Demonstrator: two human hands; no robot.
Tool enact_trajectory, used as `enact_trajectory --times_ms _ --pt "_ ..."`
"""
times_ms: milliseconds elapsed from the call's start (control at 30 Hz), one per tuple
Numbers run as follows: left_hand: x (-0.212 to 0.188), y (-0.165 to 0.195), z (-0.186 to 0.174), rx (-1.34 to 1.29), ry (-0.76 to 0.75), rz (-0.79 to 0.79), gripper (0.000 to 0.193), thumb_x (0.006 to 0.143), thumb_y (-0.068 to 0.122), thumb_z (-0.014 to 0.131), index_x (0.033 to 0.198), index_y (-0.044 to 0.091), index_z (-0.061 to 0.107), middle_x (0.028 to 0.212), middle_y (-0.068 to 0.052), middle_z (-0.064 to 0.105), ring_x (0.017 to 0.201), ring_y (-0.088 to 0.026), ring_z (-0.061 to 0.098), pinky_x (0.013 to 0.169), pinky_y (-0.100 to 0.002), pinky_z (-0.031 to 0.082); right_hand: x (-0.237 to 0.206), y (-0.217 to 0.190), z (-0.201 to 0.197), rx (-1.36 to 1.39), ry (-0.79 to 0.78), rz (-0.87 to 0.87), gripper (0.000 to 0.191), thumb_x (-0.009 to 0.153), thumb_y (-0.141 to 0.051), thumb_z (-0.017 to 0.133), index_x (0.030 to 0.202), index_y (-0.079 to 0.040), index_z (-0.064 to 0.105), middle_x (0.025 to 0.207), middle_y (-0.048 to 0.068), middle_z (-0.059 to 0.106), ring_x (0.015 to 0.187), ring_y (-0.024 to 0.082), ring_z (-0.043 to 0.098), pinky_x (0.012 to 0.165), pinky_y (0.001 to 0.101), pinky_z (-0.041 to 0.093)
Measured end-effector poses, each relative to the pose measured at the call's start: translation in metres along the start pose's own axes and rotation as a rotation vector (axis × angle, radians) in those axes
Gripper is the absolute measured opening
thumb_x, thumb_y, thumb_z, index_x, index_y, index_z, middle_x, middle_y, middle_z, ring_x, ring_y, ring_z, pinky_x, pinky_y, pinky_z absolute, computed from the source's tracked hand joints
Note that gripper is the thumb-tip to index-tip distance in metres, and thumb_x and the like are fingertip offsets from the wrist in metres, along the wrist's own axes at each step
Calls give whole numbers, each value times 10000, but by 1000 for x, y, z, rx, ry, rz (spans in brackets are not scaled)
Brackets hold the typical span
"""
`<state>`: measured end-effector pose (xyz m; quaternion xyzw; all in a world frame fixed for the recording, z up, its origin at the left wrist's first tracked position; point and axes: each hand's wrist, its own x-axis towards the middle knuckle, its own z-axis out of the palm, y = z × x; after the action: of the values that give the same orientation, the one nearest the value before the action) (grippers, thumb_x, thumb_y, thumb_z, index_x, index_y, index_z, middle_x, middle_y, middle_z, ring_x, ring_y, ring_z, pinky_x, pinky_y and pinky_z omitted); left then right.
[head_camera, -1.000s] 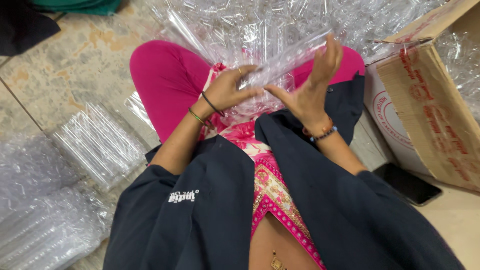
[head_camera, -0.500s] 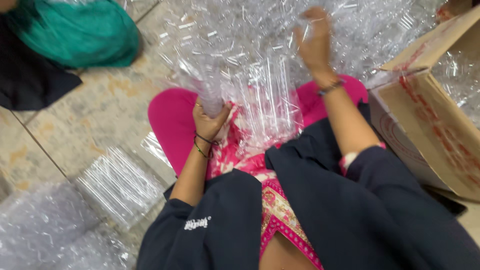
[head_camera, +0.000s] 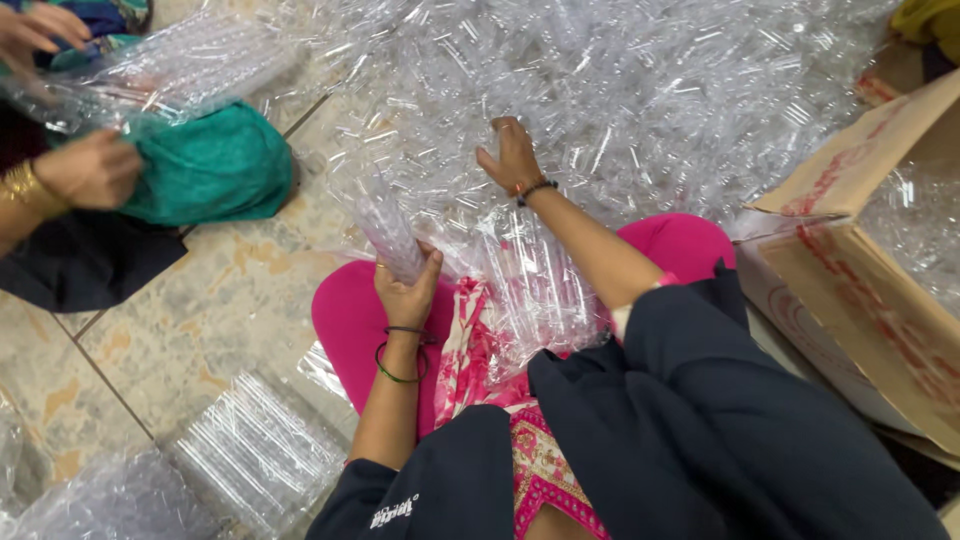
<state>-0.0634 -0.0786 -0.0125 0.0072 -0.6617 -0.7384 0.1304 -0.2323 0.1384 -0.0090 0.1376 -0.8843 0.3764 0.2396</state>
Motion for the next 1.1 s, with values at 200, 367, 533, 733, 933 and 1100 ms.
enact_trajectory --times_ms 200,367,533,733,933,1100 --pt "15 23 49 -38 -153 97 341 929 55 789 1212 15 604 1129 -54 703 1038 -138 674 923 -282 553 -85 -46 -78 571 -236 247 433 963 -216 743 1297 1 572 1088 59 654 999 139 644 898 300 550" --pt "0 49 94 -201 -390 -103 301 910 85 802 1162 -9 667 1031 -59 724 907 -133 694 800 -283 571 -148 -64 -128 1153 -327 431 487 1063 -326 602 1448 -32 549 1096 -8 635 989 58 592 871 246 504" --pt "-22 81 114 115 -501 -19 341 835 89 867 1103 -16 685 968 -66 726 876 -122 684 778 -279 574 -172 -75 -159 830 -179 439 499 1073 -376 545 1455 -60 601 954 15 666 769 83 552 707 267 494" --pt "-35 104 128 -362 -416 -118 327 901 69 822 1175 -8 662 1108 -83 736 1004 -150 703 896 -309 583 -161 -116 -174 794 -2 -99 503 1151 -262 623 1520 -121 311 1467 121 523 1262 140 614 1032 291 553" --pt "-40 106 116 -302 -414 12 348 911 54 833 1185 8 624 1159 -83 721 1105 -155 702 984 -329 581 -165 -118 -185 702 13 -50 314 1115 -140 654 1407 -117 544 1308 108 531 977 141 588 844 282 522" --pt "-52 104 97 42 -376 12 450 833 141 888 1169 31 610 1012 -47 724 934 -123 701 840 -304 590 -125 -91 -238 1306 163 -19 473 1107 -457 480 1439 -131 566 1386 102 601 922 128 620 802 263 543"
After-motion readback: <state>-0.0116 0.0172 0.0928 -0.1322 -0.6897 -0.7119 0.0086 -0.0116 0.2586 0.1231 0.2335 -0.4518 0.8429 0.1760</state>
